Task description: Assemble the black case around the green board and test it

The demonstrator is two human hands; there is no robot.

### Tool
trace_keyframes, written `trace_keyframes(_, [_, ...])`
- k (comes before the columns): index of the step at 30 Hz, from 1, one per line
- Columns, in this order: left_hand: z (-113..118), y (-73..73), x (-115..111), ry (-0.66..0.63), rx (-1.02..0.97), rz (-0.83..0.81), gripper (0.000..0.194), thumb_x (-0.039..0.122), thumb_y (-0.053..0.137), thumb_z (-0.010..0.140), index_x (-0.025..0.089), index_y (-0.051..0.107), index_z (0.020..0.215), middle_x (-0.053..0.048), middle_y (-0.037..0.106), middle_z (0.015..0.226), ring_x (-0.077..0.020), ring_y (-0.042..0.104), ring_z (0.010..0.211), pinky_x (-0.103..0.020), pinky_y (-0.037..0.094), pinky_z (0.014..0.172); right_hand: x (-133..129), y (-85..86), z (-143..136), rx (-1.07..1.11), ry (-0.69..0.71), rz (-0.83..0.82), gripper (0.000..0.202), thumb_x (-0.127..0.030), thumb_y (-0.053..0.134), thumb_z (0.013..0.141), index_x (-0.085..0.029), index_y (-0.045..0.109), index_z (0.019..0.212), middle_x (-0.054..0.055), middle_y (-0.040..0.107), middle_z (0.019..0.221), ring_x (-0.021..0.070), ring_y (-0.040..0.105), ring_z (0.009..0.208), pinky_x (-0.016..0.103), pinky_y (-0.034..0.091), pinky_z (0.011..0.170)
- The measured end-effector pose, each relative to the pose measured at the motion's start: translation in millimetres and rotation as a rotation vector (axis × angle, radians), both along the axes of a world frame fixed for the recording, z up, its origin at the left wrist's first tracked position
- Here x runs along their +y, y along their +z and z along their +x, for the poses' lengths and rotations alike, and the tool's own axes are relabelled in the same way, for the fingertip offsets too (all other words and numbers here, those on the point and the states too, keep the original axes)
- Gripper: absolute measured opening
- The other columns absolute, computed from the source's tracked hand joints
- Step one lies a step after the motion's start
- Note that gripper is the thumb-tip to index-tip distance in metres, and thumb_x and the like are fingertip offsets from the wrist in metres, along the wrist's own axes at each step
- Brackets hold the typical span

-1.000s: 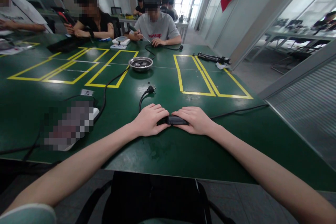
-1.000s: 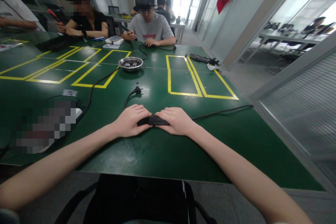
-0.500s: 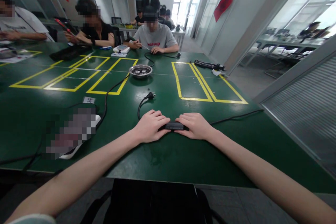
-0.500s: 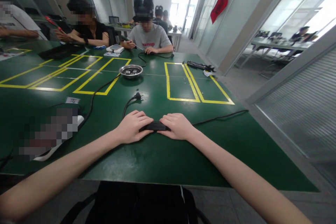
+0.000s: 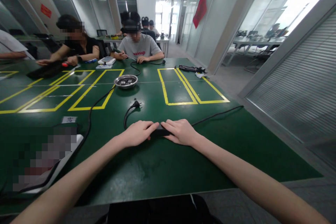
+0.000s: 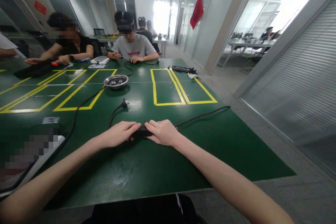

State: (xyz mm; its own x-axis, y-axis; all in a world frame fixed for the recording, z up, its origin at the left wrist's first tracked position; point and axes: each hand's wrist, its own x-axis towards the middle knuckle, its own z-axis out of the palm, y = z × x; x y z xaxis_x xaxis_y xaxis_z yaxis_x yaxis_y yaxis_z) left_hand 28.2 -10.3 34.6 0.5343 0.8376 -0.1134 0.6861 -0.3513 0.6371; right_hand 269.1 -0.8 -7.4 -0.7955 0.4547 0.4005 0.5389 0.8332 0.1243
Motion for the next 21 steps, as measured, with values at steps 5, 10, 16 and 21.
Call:
trace_keyframes(5, [-0.3,2.4,16.4,0.022,-0.123,-0.385,0.069,0.08,0.037,0.092,0.017,0.06,0.08,0.0,0.061,0.062,-0.0138,0.053,0.051,-0.025,0.04,0.051,-4.7,-1.2,-2.8,0.015,-0.055,0.003,0.039,-0.037,0.052,0.106,-0.009,0.06,0.132,0.013,0.071,0.102,0.0191,0.071,0.076,0.029,0.047,0.062])
trace_keyframes(10, [-1.9,-0.9,9.1,0.015,-0.138,-0.101,0.058,0.064,0.041,0.099,0.016,0.068,0.084,-0.002,0.068,0.077,-0.0169,0.059,0.069,-0.027,0.045,0.065,-7.0,1.2,-6.3,0.018,-0.122,-0.113,0.041,-0.033,0.058,0.102,-0.011,0.057,0.137,0.013,0.071,0.108,0.0214,0.072,0.083,0.029,0.05,0.066])
trace_keyframes(16, [-6.6,-13.6,-2.2,-0.118,0.009,0.464,0.034,0.04,0.046,0.106,0.016,0.071,0.11,-0.008,0.074,0.096,-0.0218,0.066,0.088,-0.033,0.051,0.079,-10.2,7.7,-8.9,0.185,-0.14,-0.45,0.04,-0.048,0.061,0.099,-0.017,0.066,0.124,0.01,0.075,0.107,0.0229,0.074,0.09,0.032,0.054,0.075])
trace_keyframes(21, [-10.5,-16.9,-4.9,-0.185,0.11,0.576,0.035,0.046,0.05,0.105,0.016,0.068,0.107,-0.007,0.074,0.094,-0.0211,0.067,0.083,-0.031,0.051,0.074,-13.9,8.4,-6.2,0.23,-0.137,-0.525,0.029,-0.041,0.056,0.104,-0.018,0.073,0.109,0.007,0.079,0.098,0.0206,0.075,0.085,0.029,0.052,0.073])
